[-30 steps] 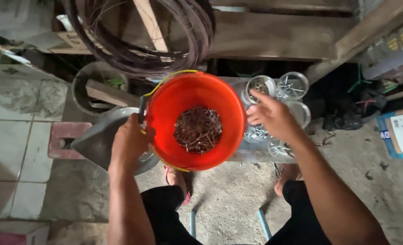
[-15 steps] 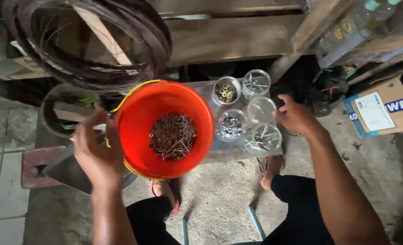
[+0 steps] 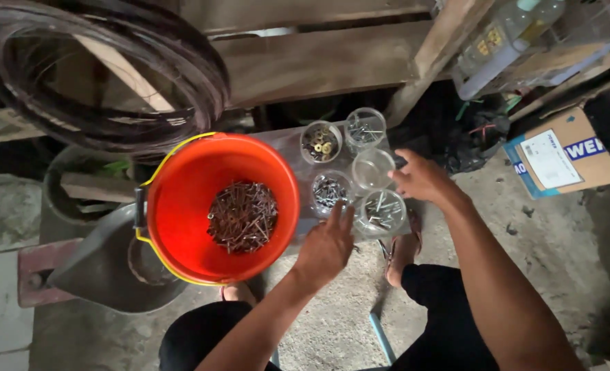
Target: The person sorts a mixture of metal fasteners from a red bucket into several small clear containers. They pick up handfuls of items, separate specific types such as washers and screws, and place them into the appropriate containers on the floor.
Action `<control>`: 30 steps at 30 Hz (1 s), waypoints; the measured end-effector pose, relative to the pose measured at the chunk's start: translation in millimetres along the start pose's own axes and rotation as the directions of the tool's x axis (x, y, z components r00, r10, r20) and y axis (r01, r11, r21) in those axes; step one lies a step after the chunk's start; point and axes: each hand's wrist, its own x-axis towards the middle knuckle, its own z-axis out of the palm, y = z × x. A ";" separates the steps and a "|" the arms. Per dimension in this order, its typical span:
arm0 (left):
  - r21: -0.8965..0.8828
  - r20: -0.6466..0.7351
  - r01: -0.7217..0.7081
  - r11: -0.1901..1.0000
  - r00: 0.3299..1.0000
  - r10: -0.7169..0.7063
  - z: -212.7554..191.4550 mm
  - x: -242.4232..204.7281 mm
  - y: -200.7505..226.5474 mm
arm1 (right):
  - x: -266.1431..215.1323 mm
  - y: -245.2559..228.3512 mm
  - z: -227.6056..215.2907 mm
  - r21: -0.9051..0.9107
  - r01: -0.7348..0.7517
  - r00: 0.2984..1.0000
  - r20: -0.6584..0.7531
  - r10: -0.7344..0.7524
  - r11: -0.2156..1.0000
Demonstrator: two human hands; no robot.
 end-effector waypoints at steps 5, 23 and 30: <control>0.405 0.018 -0.018 0.914 1.000 0.012 47.9 3.3 -27.2 | -31.8 -26.0 0.9 0.318 -0.109 0.988 0.142 0.066 0.942; 0.767 0.114 -0.167 0.620 0.986 0.125 79.4 -1.8 -63.7 | 11.5 19.4 37.2 0.590 -0.216 0.954 0.299 0.038 0.778; 0.704 0.123 -0.117 0.700 0.991 0.041 50.5 -17.7 -42.8 | 9.1 18.0 25.2 0.523 -0.116 0.978 0.207 0.006 0.845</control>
